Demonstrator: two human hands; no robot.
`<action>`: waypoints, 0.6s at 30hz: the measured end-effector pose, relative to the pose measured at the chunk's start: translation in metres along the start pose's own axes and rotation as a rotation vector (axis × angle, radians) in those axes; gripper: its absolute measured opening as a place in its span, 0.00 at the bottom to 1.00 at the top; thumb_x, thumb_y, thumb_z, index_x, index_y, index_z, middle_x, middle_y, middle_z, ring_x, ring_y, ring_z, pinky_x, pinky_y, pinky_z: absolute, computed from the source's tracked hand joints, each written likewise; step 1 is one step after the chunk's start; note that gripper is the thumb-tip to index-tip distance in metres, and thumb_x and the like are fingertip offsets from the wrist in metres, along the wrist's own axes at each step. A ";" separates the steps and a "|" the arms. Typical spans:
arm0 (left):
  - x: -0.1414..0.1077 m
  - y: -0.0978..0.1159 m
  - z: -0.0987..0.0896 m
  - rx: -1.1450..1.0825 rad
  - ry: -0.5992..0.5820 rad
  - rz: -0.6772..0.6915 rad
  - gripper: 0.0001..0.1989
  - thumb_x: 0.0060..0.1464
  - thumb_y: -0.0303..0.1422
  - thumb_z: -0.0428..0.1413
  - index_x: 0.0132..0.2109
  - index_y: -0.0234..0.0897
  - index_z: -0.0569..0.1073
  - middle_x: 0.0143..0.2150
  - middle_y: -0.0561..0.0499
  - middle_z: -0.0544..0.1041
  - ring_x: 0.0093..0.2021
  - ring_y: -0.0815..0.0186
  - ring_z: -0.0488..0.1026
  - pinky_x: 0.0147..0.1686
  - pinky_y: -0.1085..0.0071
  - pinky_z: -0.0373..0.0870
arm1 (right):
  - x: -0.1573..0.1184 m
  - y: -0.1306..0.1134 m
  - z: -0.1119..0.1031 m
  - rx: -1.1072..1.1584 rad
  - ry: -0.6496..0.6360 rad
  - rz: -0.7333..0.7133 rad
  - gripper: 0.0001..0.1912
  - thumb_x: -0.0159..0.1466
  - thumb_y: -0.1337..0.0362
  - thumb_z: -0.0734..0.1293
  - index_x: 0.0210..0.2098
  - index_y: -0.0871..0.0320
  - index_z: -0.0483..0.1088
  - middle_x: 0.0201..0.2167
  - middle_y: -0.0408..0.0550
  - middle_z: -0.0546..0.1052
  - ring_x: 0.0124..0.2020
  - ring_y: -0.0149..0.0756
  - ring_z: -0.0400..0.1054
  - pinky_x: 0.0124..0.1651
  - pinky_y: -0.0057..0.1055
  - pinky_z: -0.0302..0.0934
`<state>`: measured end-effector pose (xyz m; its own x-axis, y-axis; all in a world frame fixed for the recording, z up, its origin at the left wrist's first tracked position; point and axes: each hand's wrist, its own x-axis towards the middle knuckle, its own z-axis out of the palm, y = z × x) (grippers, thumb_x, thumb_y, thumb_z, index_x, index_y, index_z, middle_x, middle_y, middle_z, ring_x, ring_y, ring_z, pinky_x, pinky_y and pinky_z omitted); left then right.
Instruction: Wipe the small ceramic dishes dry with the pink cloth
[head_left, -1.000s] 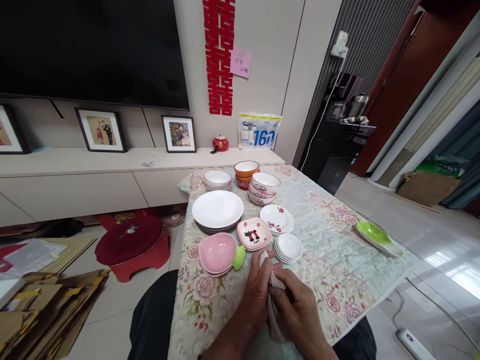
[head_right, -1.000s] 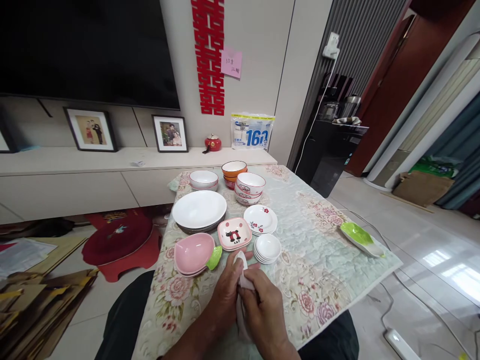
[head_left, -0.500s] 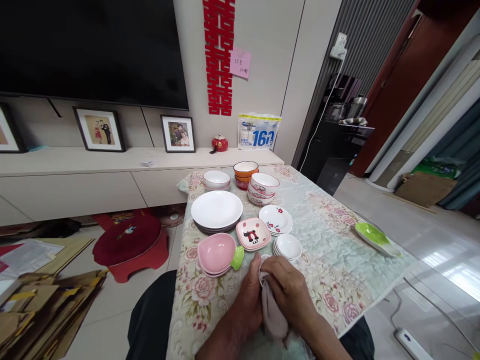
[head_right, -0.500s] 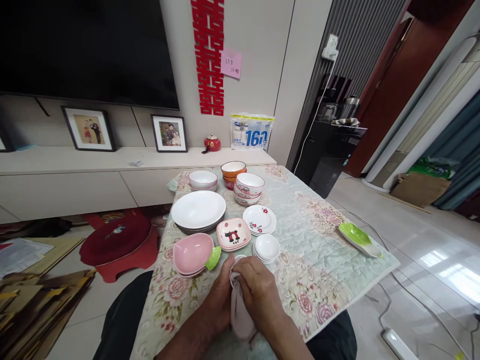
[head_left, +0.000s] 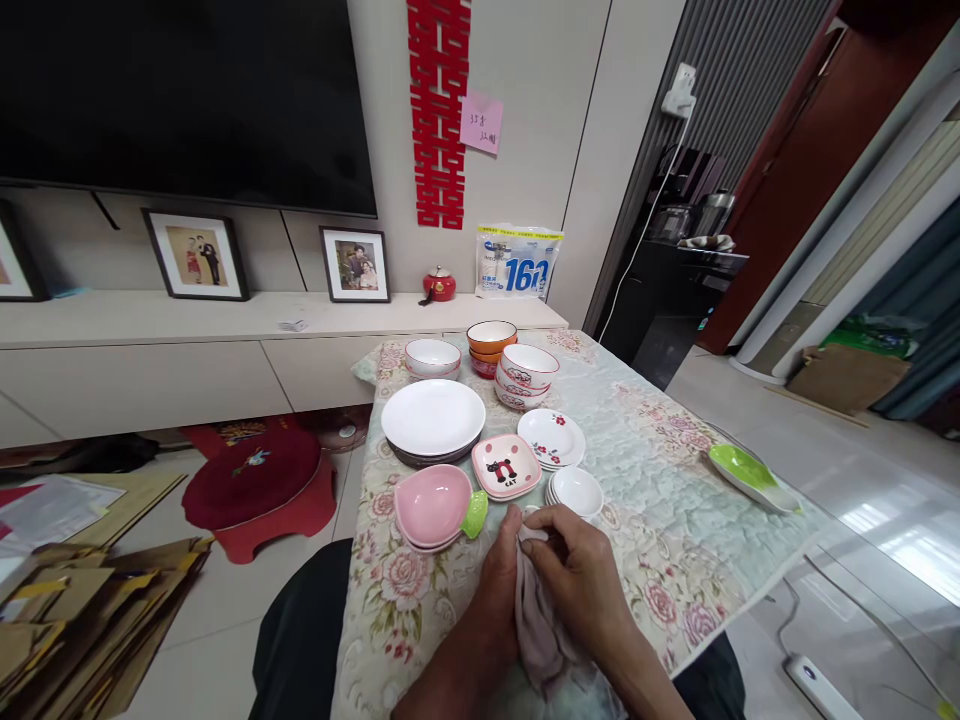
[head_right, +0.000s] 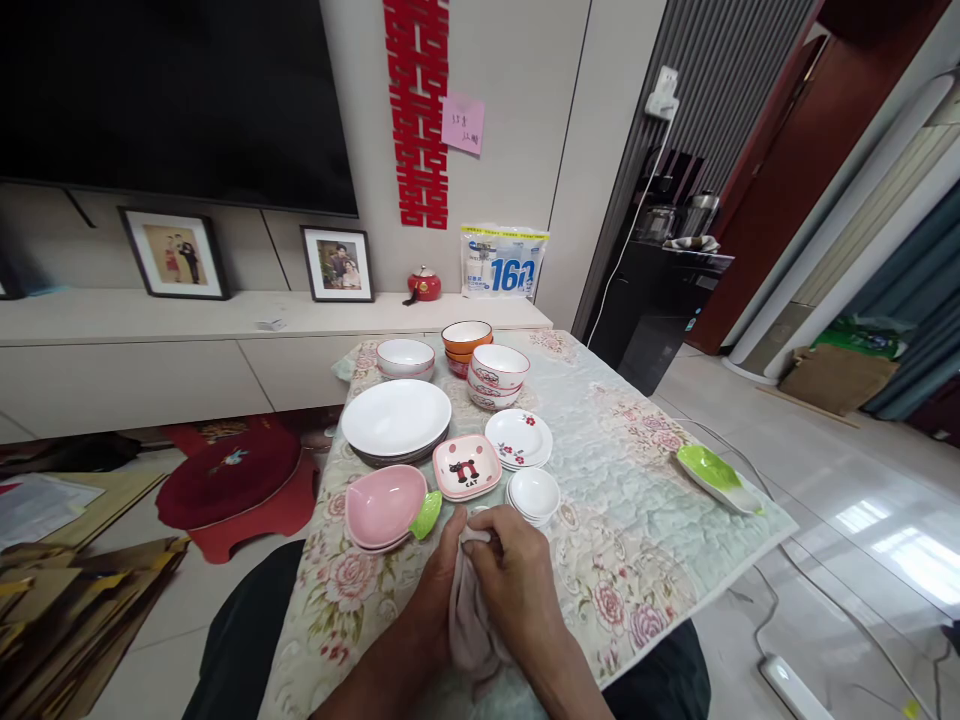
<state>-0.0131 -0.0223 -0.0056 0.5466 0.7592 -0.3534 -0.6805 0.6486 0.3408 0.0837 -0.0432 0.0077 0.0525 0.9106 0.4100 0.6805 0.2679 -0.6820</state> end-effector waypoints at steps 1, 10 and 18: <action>0.000 0.001 0.000 -0.019 0.001 -0.032 0.19 0.56 0.47 0.58 0.39 0.33 0.76 0.34 0.44 0.79 0.44 0.54 0.76 0.48 0.61 0.70 | 0.000 0.003 0.003 -0.020 0.038 -0.037 0.08 0.63 0.72 0.63 0.36 0.55 0.72 0.32 0.44 0.78 0.33 0.35 0.72 0.36 0.27 0.64; 0.001 -0.005 -0.005 0.119 -0.012 0.182 0.12 0.55 0.41 0.61 0.38 0.36 0.76 0.36 0.50 0.79 0.43 0.60 0.75 0.49 0.67 0.68 | -0.007 0.005 0.003 -0.274 -0.047 -0.004 0.12 0.63 0.75 0.59 0.31 0.56 0.71 0.28 0.48 0.78 0.29 0.37 0.72 0.32 0.28 0.61; -0.002 0.000 -0.001 -0.022 -0.053 -0.027 0.18 0.56 0.46 0.59 0.39 0.34 0.76 0.36 0.44 0.80 0.47 0.52 0.77 0.48 0.60 0.71 | 0.000 -0.001 0.011 0.129 0.158 0.174 0.08 0.61 0.68 0.65 0.38 0.57 0.75 0.31 0.46 0.80 0.29 0.36 0.74 0.34 0.28 0.67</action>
<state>-0.0150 -0.0240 -0.0055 0.5896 0.7437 -0.3152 -0.6754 0.6679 0.3126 0.0749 -0.0399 0.0018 0.2804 0.8889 0.3622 0.5527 0.1590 -0.8181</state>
